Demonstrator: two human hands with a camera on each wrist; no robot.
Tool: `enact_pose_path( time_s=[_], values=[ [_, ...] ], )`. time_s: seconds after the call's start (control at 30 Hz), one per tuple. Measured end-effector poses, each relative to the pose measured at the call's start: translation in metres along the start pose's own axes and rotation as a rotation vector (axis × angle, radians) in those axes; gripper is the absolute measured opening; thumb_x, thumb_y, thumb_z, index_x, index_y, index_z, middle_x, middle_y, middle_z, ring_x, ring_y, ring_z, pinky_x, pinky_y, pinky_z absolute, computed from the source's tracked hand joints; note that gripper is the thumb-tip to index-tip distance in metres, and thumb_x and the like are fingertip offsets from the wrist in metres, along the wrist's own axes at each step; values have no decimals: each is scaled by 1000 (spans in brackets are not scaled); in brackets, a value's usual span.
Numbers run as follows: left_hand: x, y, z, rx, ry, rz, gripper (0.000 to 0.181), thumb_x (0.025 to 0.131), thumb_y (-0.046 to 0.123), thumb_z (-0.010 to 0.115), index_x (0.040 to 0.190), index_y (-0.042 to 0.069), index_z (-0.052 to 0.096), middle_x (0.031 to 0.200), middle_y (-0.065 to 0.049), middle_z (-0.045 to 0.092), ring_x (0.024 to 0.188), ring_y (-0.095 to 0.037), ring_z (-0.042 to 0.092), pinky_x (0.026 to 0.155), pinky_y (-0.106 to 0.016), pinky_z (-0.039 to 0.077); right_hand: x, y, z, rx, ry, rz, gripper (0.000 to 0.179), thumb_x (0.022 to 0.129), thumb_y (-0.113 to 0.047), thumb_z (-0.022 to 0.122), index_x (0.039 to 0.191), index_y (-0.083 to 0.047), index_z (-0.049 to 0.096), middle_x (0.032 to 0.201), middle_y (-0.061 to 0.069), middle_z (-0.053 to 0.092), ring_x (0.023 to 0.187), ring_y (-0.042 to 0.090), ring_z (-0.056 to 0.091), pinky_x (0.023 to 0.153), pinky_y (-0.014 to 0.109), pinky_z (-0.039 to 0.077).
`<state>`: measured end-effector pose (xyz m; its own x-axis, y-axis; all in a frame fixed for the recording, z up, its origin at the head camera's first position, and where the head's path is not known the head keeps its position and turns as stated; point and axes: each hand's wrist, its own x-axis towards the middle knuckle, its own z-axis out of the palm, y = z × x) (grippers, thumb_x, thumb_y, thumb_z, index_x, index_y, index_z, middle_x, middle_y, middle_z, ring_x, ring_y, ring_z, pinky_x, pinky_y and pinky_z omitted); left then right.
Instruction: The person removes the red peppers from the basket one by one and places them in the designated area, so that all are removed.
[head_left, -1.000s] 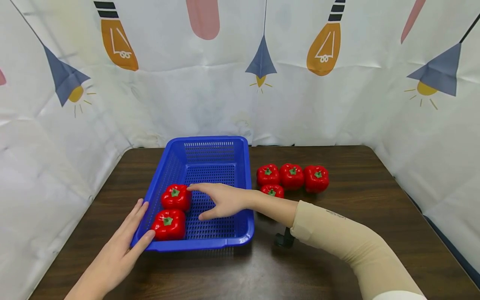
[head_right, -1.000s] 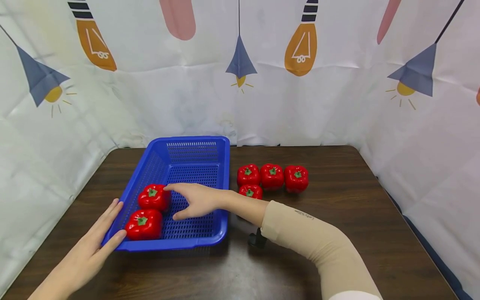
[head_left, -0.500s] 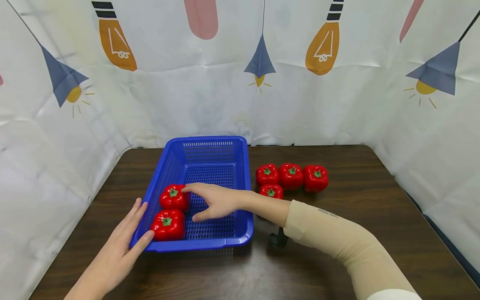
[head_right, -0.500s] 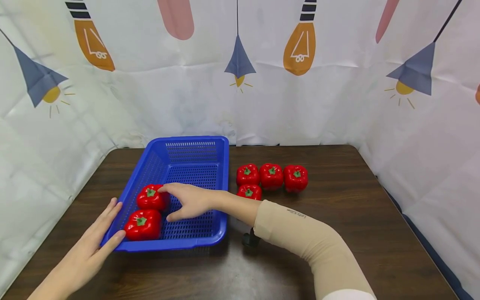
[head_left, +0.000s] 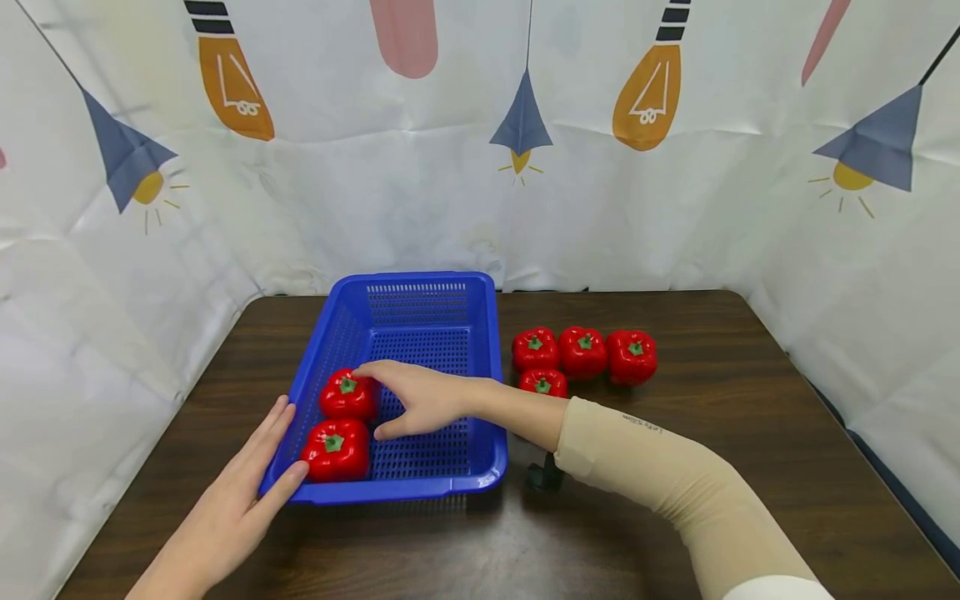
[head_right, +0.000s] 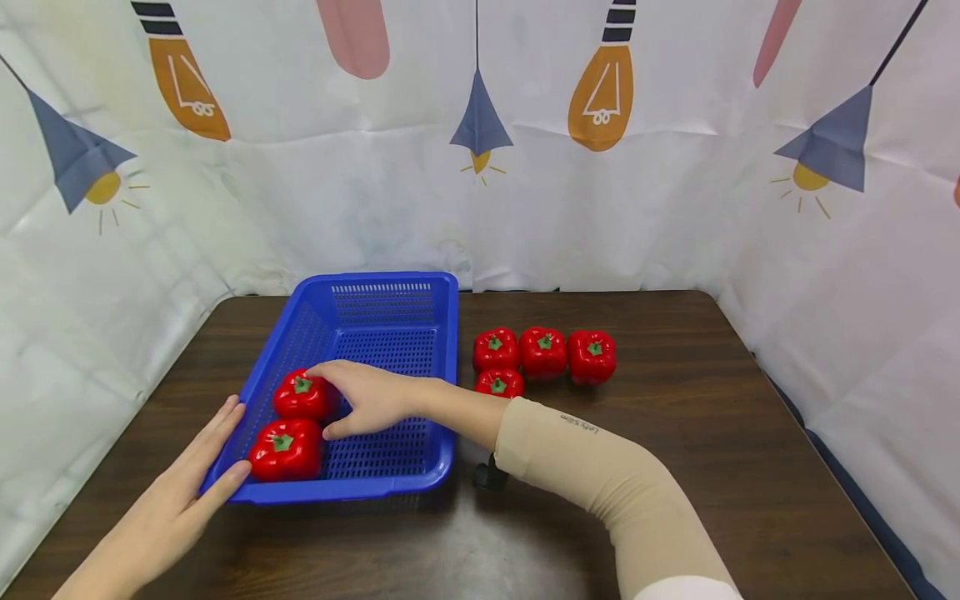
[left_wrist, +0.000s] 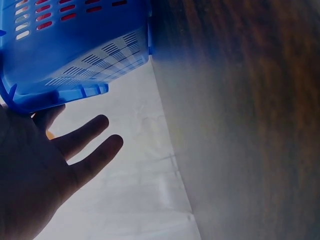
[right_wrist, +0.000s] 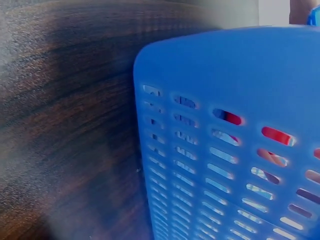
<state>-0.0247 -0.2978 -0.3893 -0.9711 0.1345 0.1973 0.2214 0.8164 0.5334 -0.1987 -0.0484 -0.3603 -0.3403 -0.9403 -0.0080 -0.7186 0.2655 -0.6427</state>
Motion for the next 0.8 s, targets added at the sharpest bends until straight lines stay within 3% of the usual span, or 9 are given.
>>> enact_pose_path(
  time_s=[0.1,0.17,0.33,0.43,0.57,0.8],
  values=[
    [0,0,0,1,2,4,75,105,28,61,166,22,19,171,-4,13,153,-37,20,122,-40,13,2,0,-1,-5,16,-4,77,95,-24,73,158,-7,33,159,5,40,145,10,35,115,22,30],
    [0,0,0,0,2,5,75,105,28,61,166,22,19,171,-4,13,154,-37,19,122,-39,13,3,0,-2,-5,20,-3,75,95,-24,74,158,-8,35,157,5,41,142,9,37,113,22,33],
    [0,0,0,-9,-4,-5,75,105,29,60,166,24,18,171,-3,12,154,-37,19,118,-56,19,3,0,-4,-3,26,33,73,94,-25,74,156,-12,38,155,4,42,138,10,41,109,23,40],
    [0,0,1,-5,-1,-3,75,105,29,61,166,24,18,171,-3,12,154,-36,18,121,-45,16,3,2,-6,3,39,45,71,94,-24,74,155,-12,41,149,5,44,132,10,44,105,21,43],
    [0,-1,1,0,11,11,75,104,27,62,166,23,19,171,-3,13,154,-34,19,119,-20,8,4,7,-7,1,52,52,70,94,-24,74,154,-11,42,141,5,48,126,11,48,100,19,44],
    [-1,-2,2,8,15,18,75,104,27,62,166,22,19,171,-3,13,155,-32,18,113,-9,6,5,10,-9,-5,43,80,69,93,-22,76,154,-12,43,133,6,51,119,12,51,94,19,47]
  ],
)
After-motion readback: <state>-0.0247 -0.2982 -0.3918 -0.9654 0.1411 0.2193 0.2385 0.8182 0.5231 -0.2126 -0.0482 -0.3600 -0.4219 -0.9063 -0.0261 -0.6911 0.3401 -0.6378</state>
